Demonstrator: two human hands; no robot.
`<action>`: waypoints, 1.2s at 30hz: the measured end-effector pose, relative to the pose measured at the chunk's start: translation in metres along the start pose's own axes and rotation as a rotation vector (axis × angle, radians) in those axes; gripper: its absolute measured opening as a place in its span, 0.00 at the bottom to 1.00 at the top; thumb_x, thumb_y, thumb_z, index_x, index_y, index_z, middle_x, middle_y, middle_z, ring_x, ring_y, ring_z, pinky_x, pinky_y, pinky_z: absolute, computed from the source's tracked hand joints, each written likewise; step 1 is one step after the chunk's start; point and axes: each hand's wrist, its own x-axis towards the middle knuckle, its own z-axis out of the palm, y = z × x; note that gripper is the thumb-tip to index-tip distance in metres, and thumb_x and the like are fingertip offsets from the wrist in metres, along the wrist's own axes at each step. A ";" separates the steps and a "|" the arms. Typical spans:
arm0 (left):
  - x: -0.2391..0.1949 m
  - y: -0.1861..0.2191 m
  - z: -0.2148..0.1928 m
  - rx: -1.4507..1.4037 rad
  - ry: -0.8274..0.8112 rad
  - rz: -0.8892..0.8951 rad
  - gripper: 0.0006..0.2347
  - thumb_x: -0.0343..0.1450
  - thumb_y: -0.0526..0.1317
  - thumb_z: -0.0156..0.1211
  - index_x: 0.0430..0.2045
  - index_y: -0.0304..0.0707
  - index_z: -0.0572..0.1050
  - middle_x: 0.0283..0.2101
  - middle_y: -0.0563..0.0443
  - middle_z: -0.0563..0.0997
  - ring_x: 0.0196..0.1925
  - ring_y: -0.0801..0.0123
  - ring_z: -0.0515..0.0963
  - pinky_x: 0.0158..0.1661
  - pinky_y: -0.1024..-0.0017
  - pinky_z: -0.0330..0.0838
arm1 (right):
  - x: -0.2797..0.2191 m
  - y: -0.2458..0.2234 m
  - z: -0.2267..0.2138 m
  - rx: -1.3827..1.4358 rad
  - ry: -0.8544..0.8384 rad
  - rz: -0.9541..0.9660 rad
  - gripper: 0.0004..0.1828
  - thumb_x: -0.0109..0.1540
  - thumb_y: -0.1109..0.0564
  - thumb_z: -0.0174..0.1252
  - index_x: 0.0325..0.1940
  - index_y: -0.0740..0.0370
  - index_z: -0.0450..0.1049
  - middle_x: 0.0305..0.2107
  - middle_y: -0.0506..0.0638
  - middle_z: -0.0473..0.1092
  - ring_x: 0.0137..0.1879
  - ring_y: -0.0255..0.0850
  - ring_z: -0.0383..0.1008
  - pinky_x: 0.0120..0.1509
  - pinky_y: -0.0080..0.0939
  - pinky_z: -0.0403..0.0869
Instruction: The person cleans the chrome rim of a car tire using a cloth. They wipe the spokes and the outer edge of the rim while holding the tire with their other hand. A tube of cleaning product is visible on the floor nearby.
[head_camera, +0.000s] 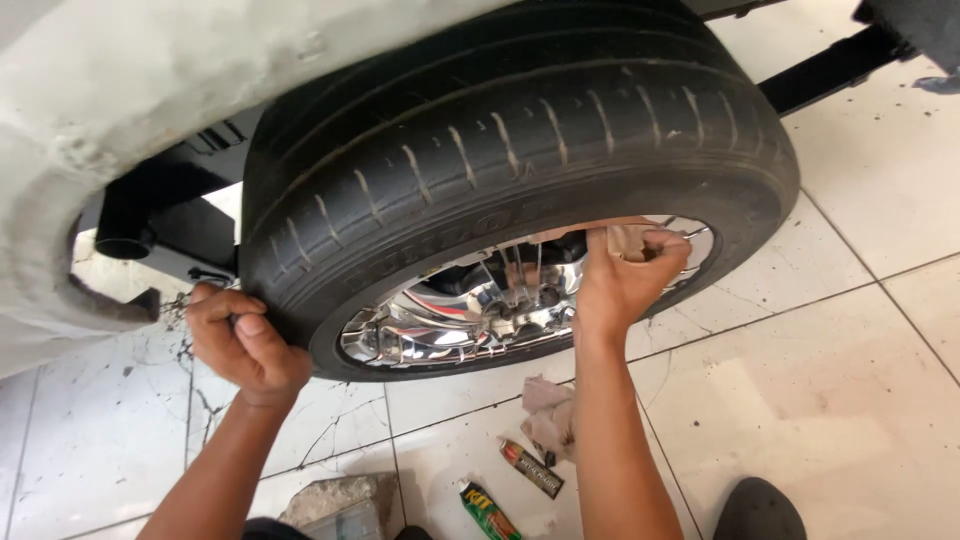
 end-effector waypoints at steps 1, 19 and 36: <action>0.002 0.001 -0.002 0.007 0.004 0.000 0.14 0.81 0.46 0.44 0.35 0.31 0.63 0.32 0.46 0.66 0.31 0.66 0.63 0.35 0.69 0.58 | -0.006 -0.004 0.004 0.004 -0.007 0.000 0.24 0.60 0.71 0.64 0.52 0.64 0.57 0.51 0.56 0.56 0.54 0.44 0.64 0.56 0.46 0.73; 0.002 -0.001 -0.002 -0.016 -0.001 -0.013 0.13 0.81 0.44 0.44 0.35 0.30 0.64 0.32 0.46 0.67 0.30 0.67 0.63 0.34 0.70 0.58 | -0.016 -0.022 -0.012 0.253 -0.127 0.438 0.37 0.57 0.67 0.60 0.64 0.60 0.48 0.56 0.60 0.63 0.59 0.46 0.73 0.66 0.43 0.74; -0.007 -0.005 -0.004 0.003 0.005 -0.004 0.13 0.82 0.45 0.45 0.37 0.31 0.62 0.32 0.44 0.65 0.33 0.65 0.64 0.37 0.69 0.58 | -0.033 0.023 -0.092 0.132 -0.154 0.347 0.12 0.68 0.64 0.59 0.54 0.73 0.73 0.43 0.58 0.76 0.43 0.37 0.75 0.54 0.45 0.71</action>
